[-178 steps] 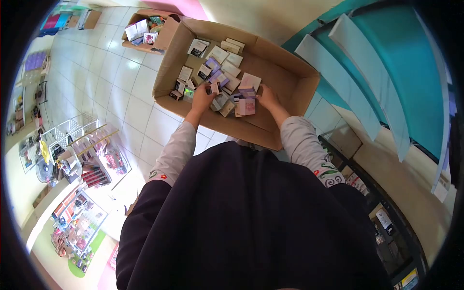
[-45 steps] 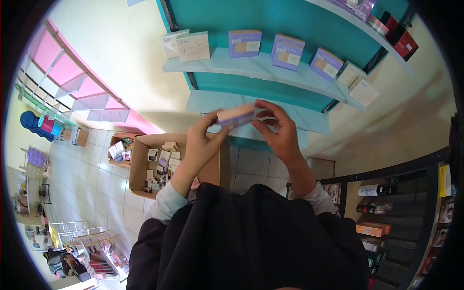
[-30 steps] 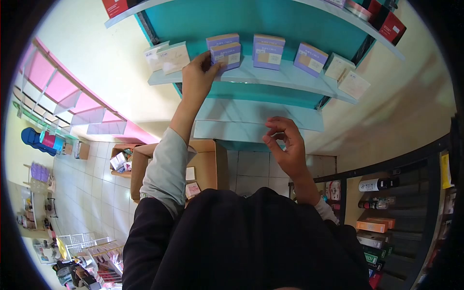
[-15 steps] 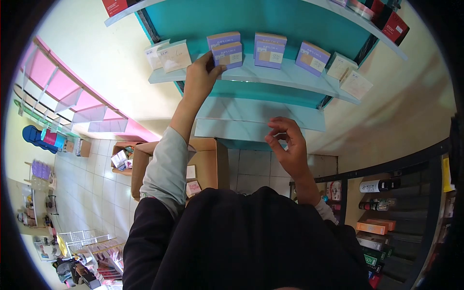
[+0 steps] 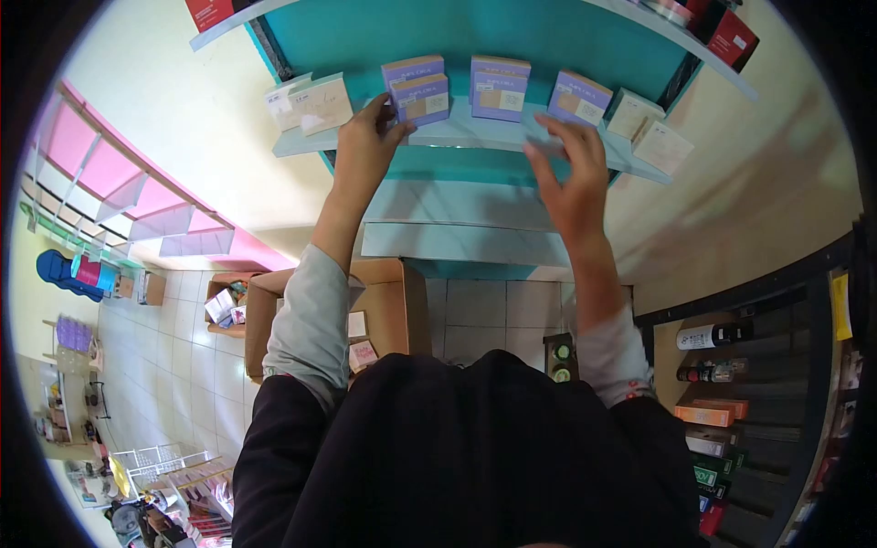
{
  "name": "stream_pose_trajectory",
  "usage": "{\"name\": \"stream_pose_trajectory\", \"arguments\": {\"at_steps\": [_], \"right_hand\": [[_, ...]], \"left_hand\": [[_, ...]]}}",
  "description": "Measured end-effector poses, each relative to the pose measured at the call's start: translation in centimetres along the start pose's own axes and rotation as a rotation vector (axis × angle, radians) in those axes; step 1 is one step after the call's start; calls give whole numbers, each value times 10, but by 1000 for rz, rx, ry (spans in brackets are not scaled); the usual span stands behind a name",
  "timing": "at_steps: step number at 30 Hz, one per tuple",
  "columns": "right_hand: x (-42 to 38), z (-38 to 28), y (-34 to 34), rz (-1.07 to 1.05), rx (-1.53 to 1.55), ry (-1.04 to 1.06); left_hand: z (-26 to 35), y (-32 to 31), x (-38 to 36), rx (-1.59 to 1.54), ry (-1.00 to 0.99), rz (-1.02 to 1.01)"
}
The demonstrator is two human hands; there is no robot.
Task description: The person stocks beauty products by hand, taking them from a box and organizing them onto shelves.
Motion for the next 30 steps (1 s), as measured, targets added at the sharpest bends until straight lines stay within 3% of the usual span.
{"name": "stream_pose_trajectory", "arguments": {"at_steps": [2, 6, 15, 30], "right_hand": [[21, 13, -24, -22, -142, 23], [39, 27, -52, -105, -351, -33], [30, 34, -58, -106, -385, -5], [28, 34, -50, -33, -268, -30]], "left_hand": [[5, 8, -6, 66, -85, 65], [17, 32, -26, 42, -71, 130], [12, 63, -71, -14, -26, 159], [-1, 62, -83, 1, 0, 125]]}}
Point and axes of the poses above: each hand's wrist, its own x-axis towards the middle knuckle, its own y-axis out of the back of the hand, z = x × y, the point moved 3 cm from there along x, towards the middle knuckle, and after that the axes turned 6 degrees about z, right-handed, at the moved point
